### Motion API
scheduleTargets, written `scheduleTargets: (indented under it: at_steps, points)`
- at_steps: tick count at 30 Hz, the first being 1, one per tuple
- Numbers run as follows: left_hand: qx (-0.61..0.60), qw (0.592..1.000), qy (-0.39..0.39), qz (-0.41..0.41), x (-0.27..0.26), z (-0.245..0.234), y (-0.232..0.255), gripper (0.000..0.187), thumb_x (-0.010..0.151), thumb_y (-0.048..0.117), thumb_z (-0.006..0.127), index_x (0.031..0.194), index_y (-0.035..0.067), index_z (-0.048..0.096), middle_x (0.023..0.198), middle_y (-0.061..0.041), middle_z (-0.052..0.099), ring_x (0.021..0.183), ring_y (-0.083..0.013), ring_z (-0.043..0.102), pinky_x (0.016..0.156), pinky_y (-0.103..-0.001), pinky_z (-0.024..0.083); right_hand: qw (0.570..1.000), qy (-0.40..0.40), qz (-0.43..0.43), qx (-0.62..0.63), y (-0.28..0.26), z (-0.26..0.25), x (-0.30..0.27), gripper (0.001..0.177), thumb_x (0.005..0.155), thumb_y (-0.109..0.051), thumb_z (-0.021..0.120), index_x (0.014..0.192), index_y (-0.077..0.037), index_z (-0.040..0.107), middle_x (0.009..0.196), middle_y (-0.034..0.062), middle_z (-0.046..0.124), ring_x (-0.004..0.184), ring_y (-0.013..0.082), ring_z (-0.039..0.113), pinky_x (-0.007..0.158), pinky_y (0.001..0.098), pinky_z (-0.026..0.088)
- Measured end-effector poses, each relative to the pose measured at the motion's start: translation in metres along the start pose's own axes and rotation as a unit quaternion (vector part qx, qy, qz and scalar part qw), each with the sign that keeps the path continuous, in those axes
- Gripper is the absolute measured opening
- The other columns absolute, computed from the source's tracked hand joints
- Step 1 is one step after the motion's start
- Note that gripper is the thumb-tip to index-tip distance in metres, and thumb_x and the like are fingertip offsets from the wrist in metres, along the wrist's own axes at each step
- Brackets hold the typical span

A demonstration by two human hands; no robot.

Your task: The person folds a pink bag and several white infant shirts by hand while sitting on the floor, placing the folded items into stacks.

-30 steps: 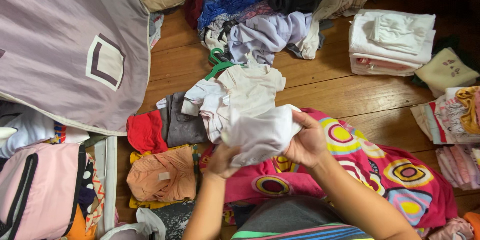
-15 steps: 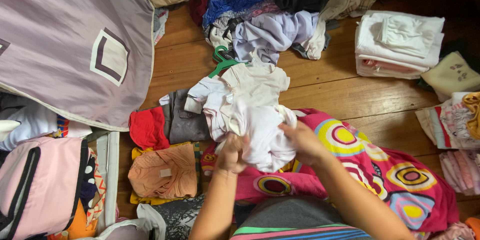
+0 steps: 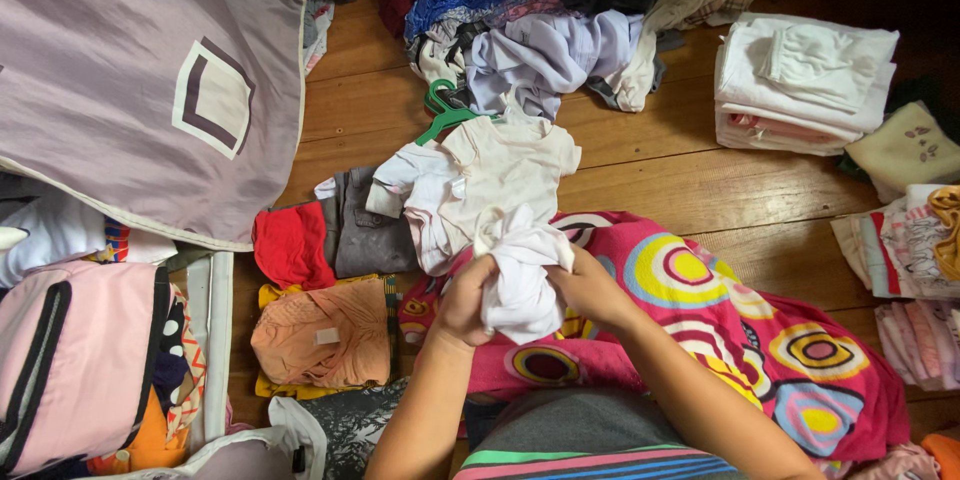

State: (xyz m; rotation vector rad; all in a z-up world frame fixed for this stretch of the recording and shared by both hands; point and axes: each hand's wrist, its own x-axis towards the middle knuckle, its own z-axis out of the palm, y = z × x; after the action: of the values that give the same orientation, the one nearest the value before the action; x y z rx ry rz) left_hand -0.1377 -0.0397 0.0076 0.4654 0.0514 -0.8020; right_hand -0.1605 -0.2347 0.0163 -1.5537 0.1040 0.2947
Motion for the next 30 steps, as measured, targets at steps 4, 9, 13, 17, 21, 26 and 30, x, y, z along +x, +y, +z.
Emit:
scheduleTargets:
  at_steps: [4, 9, 13, 17, 21, 26, 30]
  points:
    - [0.062, 0.992, 0.108, -0.024, -0.009, 0.008, 0.015, 0.043, 0.099, 0.017, 0.047, 0.132, -0.007, 0.059, 0.123, -0.016, 0.071, 0.109, -0.0236, 0.071, 0.095, -0.036, 0.058, 0.876, -0.033, 0.191, 0.443, 0.007, -0.028, -0.003, 0.049, 0.092, -0.01, 0.05, 0.139, 0.004, 0.052, 0.132, 0.0184, 0.068, 0.119, 0.0299, 0.068, 0.1, 0.0455, 0.055]
    - [0.039, 0.998, 0.038, -0.02, 0.0, 0.003, -0.016, 0.045, 0.105, 0.015, 0.053, 0.145, -0.006, 0.051, 0.135, -0.017, 0.065, 0.121, -0.0261, 0.065, 0.105, -0.039, 0.051, 0.802, -0.123, 0.13, 0.57, 0.011, -0.025, -0.007, 0.045, 0.099, -0.01, 0.05, 0.14, 0.009, 0.048, 0.131, 0.0255, 0.065, 0.119, 0.0354, 0.064, 0.104, 0.0496, 0.051]
    - [-0.134, 0.991, -0.008, -0.019, -0.009, 0.004, -0.01, 0.051, 0.101, 0.025, 0.051, 0.141, -0.007, 0.051, 0.131, -0.021, 0.066, 0.12, -0.0321, 0.066, 0.107, -0.045, 0.052, 0.95, 0.031, 0.031, 0.309, 0.014, -0.026, 0.003, 0.051, 0.092, -0.001, 0.053, 0.142, 0.001, 0.049, 0.13, 0.0187, 0.065, 0.115, 0.0299, 0.066, 0.1, 0.0458, 0.053]
    - [-0.201, 0.977, -0.043, -0.06, -0.007, 0.009, -0.005, 0.056, 0.107, 0.03, 0.048, 0.145, -0.01, 0.048, 0.135, -0.024, 0.064, 0.123, -0.0328, 0.065, 0.111, -0.044, 0.05, 0.996, -0.063, -0.005, 0.059, 0.011, -0.027, -0.003, 0.053, 0.095, -0.004, 0.061, 0.145, 0.0, 0.044, 0.133, 0.0156, 0.062, 0.116, 0.0209, 0.061, 0.1, 0.0378, 0.049]
    - [-0.15, 0.987, -0.016, -0.047, -0.01, 0.016, 0.005, 0.058, 0.107, 0.031, 0.05, 0.148, -0.009, 0.044, 0.134, -0.023, 0.064, 0.121, -0.0322, 0.066, 0.11, -0.043, 0.05, 0.998, 0.027, 0.015, -0.061, 0.006, -0.042, -0.007, 0.058, 0.092, -0.01, 0.07, 0.144, -0.002, 0.044, 0.113, 0.0184, 0.064, 0.1, 0.021, 0.066, 0.088, 0.0367, 0.057]
    - [-0.05, 0.995, -0.09, -0.017, -0.008, 0.029, -0.005, 0.062, 0.11, 0.038, 0.052, 0.157, -0.003, 0.04, 0.139, -0.019, 0.063, 0.125, -0.0289, 0.063, 0.111, -0.042, 0.046, 0.985, -0.079, -0.073, 0.135, 0.012, -0.064, -0.015, 0.028, 0.118, -0.014, 0.062, 0.114, 0.014, 0.058, 0.108, 0.0239, 0.068, 0.096, 0.0244, 0.063, 0.099, 0.041, 0.055]
    - [0.02, 0.994, -0.099, -0.048, -0.016, 0.031, -0.021, 0.074, 0.1, 0.054, 0.054, 0.155, 0.007, 0.041, 0.145, -0.007, 0.059, 0.135, -0.0206, 0.058, 0.119, -0.042, 0.043, 0.962, -0.253, 0.04, 0.09, 0.019, -0.04, -0.019, 0.03, 0.115, -0.019, 0.059, 0.117, 0.011, 0.059, 0.113, 0.0233, 0.068, 0.102, 0.0277, 0.063, 0.102, 0.0441, 0.052]
